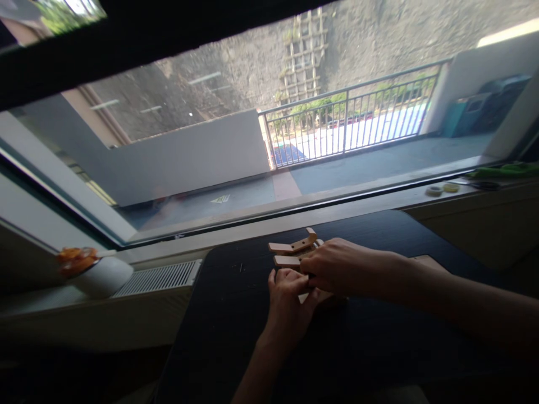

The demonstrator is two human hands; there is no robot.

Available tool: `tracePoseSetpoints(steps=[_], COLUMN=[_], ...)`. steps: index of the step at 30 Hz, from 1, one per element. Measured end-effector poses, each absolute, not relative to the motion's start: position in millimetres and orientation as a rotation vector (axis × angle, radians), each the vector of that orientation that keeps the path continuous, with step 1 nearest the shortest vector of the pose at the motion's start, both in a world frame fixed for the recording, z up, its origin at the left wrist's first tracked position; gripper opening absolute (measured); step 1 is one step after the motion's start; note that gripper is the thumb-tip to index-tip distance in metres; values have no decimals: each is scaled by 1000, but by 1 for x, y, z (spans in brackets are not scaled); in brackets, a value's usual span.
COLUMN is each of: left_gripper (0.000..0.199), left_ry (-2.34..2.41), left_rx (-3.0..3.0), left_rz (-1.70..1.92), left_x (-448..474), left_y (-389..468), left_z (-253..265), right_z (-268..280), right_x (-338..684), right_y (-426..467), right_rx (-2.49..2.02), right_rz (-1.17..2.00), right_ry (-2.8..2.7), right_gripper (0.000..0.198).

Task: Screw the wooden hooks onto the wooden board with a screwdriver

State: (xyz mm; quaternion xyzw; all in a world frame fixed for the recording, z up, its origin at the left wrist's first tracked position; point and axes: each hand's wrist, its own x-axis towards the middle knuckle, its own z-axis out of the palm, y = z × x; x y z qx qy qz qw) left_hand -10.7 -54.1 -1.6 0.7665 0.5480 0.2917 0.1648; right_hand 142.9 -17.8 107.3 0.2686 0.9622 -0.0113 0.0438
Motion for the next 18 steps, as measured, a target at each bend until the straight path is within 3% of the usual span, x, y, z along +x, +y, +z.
tracePoseSetpoints(steps=[5,18], left_gripper=[17,16], left_ry=[1574,1571], left_rx=[2173,2160], left_rz=[847,840], left_x=[-11,-11], left_y=[-54,-56], left_z=[-4,-2], right_z=[109,104], right_x=[145,142], right_y=[-17,-17], right_rx=[791,781], right_rz=[-136,-161], right_ry=[2976,2985], right_gripper=[19,18])
